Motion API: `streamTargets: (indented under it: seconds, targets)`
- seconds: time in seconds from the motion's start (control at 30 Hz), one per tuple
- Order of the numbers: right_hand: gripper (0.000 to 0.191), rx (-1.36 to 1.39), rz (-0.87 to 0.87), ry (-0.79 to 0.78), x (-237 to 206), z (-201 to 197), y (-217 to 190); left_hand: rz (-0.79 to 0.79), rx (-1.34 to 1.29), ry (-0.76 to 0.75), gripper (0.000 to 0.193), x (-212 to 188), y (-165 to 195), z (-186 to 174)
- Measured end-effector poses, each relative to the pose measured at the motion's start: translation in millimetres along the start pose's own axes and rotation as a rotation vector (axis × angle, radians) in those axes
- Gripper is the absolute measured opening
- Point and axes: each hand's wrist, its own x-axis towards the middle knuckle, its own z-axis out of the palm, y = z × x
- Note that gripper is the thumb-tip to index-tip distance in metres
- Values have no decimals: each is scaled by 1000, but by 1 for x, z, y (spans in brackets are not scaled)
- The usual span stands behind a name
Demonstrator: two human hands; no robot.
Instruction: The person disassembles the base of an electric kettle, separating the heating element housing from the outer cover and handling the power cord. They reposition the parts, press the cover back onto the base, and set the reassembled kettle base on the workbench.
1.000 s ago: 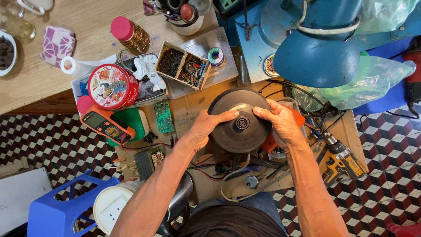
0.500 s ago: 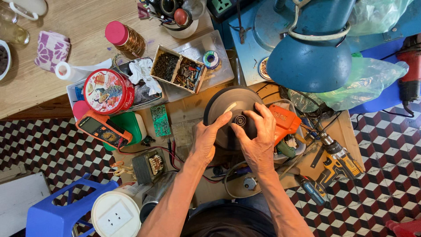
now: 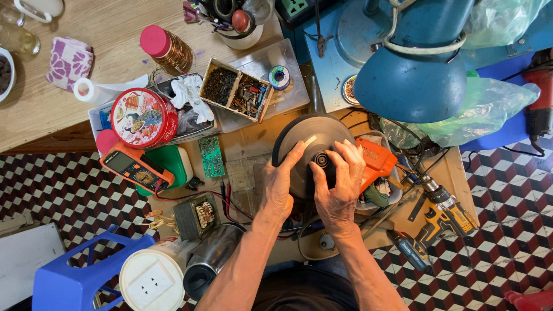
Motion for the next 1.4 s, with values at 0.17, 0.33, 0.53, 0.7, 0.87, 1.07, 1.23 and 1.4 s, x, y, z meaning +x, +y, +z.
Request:
streamTargets:
  seconds: [0.17, 0.33, 0.53, 0.7, 0.87, 1.07, 1.23, 1.4]
  targets:
    - [37, 12, -16, 7, 2, -1, -4, -2, 32, -3, 38, 1, 0, -4]
    - [40, 228, 320, -9, 4, -23, 0, -11, 10, 30, 42, 10, 5, -15]
    - [49, 1103, 950, -172, 19, -30, 28, -103, -92, -5, 44, 15, 10, -33]
    - [53, 1253, 997, -326, 17, -15, 33, -33, -32, -6, 46, 12, 7, -38]
    - [56, 1230, 1013, -359, 15, -10, 35, -38, -26, -6, 48, 8, 8, -39]
    - [54, 1214, 1078, -386, 13, -9, 40, -40, -17, -19, 50, 2, 10, -35]
    - [55, 1194, 1045, -353, 11, -10, 40, -78, 27, -18, 55, -1, 12, -35]
    - [54, 1180, 1072, -320, 9, -11, 39, -77, 161, 5, 60, -2, 14, -33]
